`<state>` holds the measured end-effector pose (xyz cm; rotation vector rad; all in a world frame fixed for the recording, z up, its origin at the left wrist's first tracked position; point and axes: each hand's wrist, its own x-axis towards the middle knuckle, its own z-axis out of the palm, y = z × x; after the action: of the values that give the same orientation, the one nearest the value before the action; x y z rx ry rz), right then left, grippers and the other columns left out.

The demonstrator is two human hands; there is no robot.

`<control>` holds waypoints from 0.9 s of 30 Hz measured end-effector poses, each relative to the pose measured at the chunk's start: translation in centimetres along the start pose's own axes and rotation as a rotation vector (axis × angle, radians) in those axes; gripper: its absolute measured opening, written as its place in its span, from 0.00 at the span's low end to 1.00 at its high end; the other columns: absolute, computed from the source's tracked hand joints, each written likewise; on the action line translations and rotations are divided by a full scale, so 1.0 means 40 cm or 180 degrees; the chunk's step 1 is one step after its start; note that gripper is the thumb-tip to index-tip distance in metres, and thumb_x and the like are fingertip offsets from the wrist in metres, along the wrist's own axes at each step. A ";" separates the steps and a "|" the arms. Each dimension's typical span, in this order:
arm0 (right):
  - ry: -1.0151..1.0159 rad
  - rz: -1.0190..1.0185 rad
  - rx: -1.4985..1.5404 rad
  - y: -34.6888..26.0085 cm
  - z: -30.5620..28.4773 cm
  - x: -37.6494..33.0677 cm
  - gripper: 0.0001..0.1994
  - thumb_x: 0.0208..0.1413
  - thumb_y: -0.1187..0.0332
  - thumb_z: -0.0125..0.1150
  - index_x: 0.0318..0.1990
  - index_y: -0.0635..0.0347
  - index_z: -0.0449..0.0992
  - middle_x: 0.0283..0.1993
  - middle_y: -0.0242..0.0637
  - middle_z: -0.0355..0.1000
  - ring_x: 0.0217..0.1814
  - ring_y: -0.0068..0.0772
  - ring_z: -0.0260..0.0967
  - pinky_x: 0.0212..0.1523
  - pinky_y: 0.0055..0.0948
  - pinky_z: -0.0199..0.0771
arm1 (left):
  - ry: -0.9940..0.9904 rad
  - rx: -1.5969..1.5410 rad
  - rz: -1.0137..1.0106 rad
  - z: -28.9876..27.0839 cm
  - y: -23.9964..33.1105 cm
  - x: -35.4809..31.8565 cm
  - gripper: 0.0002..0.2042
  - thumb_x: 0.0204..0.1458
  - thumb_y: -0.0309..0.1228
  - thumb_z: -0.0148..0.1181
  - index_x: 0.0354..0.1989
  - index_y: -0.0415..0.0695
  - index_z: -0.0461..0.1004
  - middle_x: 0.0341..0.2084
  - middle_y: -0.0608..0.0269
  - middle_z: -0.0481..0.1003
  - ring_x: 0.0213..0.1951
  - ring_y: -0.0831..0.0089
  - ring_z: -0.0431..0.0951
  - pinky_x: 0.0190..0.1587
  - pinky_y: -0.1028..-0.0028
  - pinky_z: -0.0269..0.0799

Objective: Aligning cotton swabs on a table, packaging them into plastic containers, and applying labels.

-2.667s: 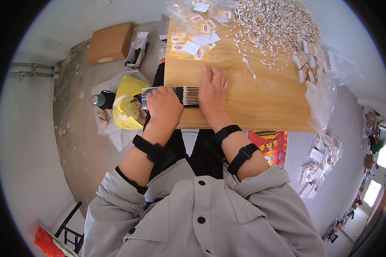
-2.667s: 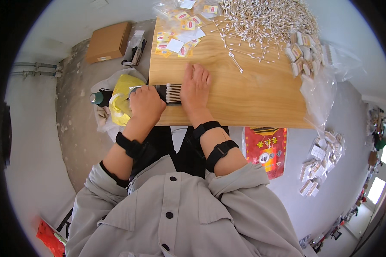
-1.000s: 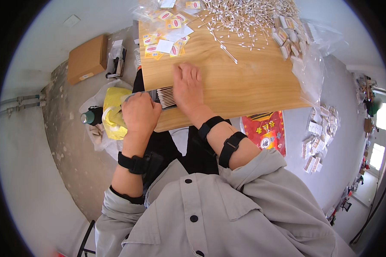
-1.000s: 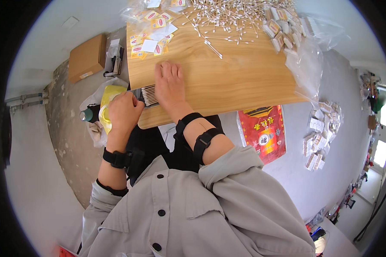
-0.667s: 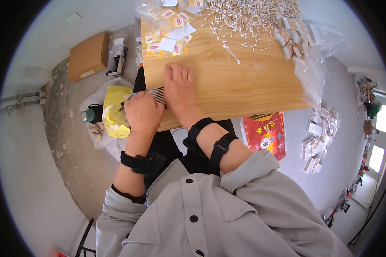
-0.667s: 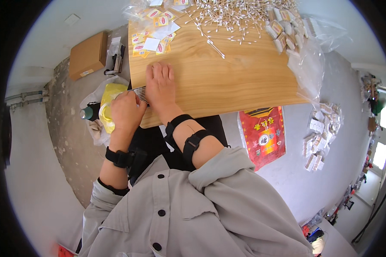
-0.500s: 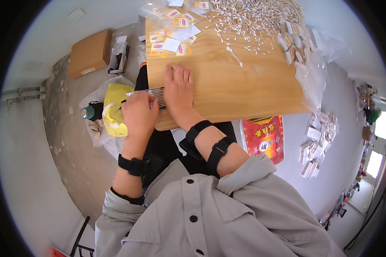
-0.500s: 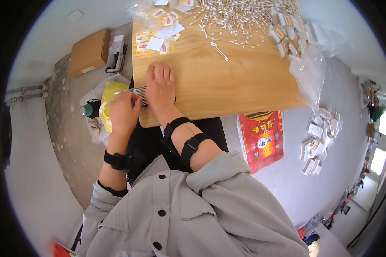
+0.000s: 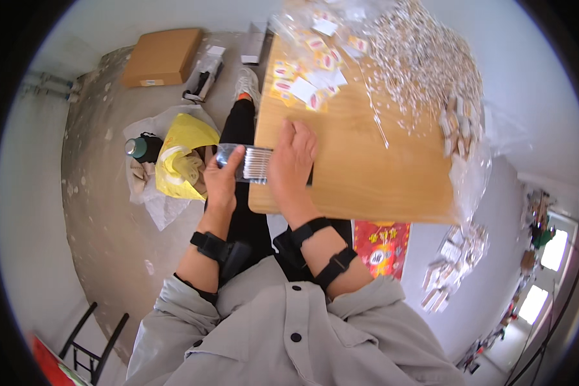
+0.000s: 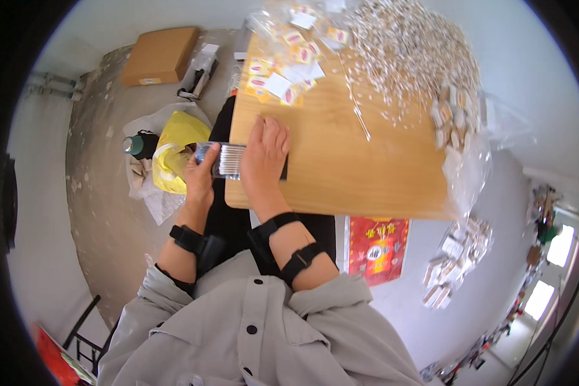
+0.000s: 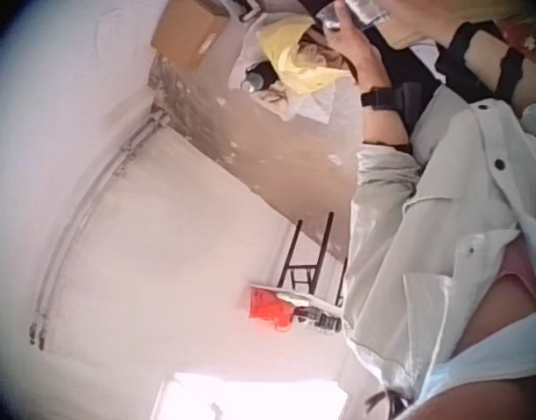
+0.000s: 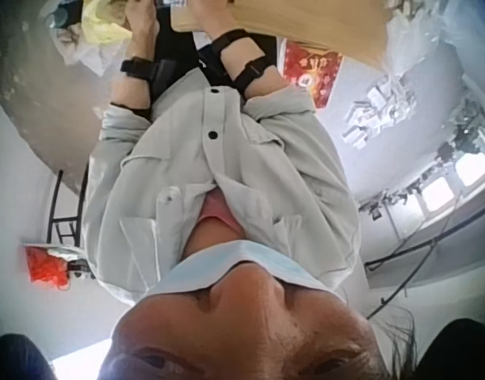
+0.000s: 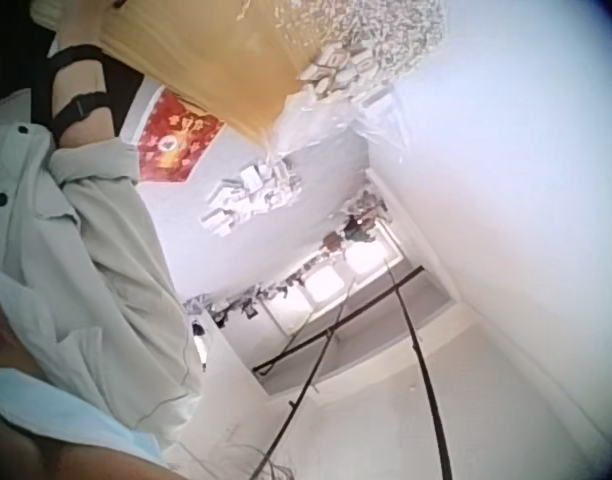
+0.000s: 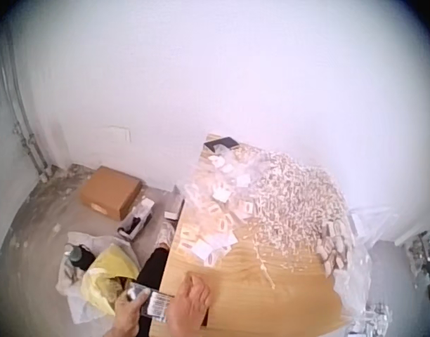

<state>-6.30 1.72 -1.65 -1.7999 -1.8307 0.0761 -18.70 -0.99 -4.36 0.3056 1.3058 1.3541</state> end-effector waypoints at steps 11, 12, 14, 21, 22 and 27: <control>0.0363 0.1350 0.2416 0.009 -0.042 -0.036 0.16 0.64 0.74 0.44 0.58 0.66 0.64 0.55 0.47 0.60 0.62 0.42 0.58 0.65 0.37 0.55 | -0.0086 -0.0175 -0.0091 -0.047 0.027 0.019 0.11 0.51 0.31 0.69 0.37 0.41 0.74 0.30 0.71 0.76 0.31 0.85 0.73 0.36 0.84 0.68; 0.0447 0.1543 0.2978 0.005 -0.040 -0.039 0.16 0.67 0.71 0.42 0.58 0.66 0.64 0.55 0.46 0.61 0.62 0.38 0.59 0.64 0.35 0.57 | -0.0233 0.0043 -0.0165 -0.053 0.038 0.022 0.10 0.51 0.32 0.68 0.34 0.41 0.75 0.28 0.72 0.76 0.29 0.86 0.72 0.35 0.84 0.67; 0.0184 0.1654 0.3378 -0.003 -0.039 -0.044 0.19 0.70 0.66 0.37 0.62 0.70 0.56 0.63 0.45 0.56 0.70 0.37 0.53 0.73 0.35 0.45 | -0.0363 0.0251 -0.0244 -0.054 0.054 0.032 0.09 0.52 0.33 0.68 0.32 0.41 0.76 0.27 0.72 0.76 0.28 0.86 0.72 0.35 0.84 0.67; 0.0044 0.1458 0.3198 -0.036 -0.009 -0.053 0.19 0.69 0.69 0.37 0.63 0.67 0.55 0.63 0.47 0.59 0.68 0.38 0.55 0.70 0.33 0.51 | -0.0731 0.0464 -0.0258 -0.017 0.054 0.019 0.11 0.54 0.36 0.66 0.33 0.39 0.79 0.26 0.73 0.76 0.28 0.87 0.71 0.33 0.83 0.67; 0.0022 0.1583 0.3312 -0.035 -0.012 -0.054 0.19 0.69 0.69 0.38 0.63 0.68 0.55 0.65 0.48 0.58 0.69 0.35 0.54 0.70 0.32 0.50 | -0.0719 0.0462 -0.0265 -0.021 0.052 0.017 0.11 0.54 0.36 0.66 0.33 0.39 0.79 0.26 0.73 0.76 0.28 0.87 0.71 0.33 0.83 0.67; 0.0292 0.1674 0.3904 -0.039 -0.005 -0.058 0.19 0.69 0.69 0.39 0.63 0.68 0.55 0.66 0.47 0.58 0.69 0.31 0.53 0.70 0.29 0.50 | -0.0641 0.0330 0.0016 -0.021 0.036 0.022 0.10 0.55 0.35 0.65 0.30 0.39 0.78 0.23 0.74 0.74 0.26 0.88 0.68 0.31 0.83 0.65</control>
<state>-7.76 -0.68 -1.66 -1.2262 -0.7898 1.0354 -20.37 -0.28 -3.94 0.5037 1.2086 1.2283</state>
